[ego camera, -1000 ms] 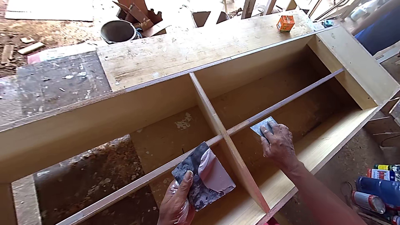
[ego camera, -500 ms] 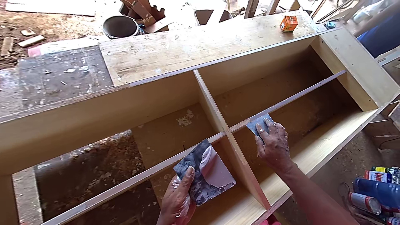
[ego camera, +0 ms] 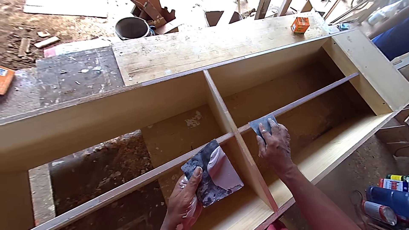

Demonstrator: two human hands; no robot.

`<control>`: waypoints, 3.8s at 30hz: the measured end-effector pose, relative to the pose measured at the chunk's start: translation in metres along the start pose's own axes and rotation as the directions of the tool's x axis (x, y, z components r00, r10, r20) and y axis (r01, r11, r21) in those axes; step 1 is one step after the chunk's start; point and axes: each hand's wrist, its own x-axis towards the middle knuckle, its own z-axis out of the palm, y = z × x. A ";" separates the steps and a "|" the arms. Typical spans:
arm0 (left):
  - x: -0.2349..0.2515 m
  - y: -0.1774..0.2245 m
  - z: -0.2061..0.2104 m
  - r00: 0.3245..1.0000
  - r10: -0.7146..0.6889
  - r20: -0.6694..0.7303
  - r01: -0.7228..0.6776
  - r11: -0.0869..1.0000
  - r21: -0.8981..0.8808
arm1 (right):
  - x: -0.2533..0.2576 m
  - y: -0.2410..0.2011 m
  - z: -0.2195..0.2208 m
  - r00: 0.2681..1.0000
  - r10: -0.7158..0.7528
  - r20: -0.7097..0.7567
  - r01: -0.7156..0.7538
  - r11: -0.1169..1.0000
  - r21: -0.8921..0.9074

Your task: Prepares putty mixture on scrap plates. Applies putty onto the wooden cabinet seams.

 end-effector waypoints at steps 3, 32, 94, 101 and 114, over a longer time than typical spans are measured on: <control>-0.003 0.001 0.004 1.000 0.013 0.010 -0.013 1.000 -0.007 | 0.000 0.005 0.004 0.992 0.019 0.125 -0.013 0.999 -0.049; 0.012 -0.010 0.102 0.992 -0.082 0.092 0.072 0.992 0.105 | -0.018 0.032 -0.154 0.707 -0.702 -0.086 0.700 0.712 -0.047; -0.015 -0.020 -0.002 0.968 -0.030 -0.247 0.039 0.999 0.032 | -0.008 0.005 0.035 0.946 -0.322 -0.045 0.323 0.946 0.017; -0.014 -0.019 0.003 0.968 -0.030 -0.251 0.043 0.998 0.046 | -0.009 0.011 0.005 0.950 -0.304 -0.064 0.307 0.950 0.051; -0.015 -0.023 0.019 0.982 -0.023 -0.187 0.023 1.000 -0.001 | -0.025 0.049 -0.045 0.969 -0.247 -0.004 0.162 0.621 0.767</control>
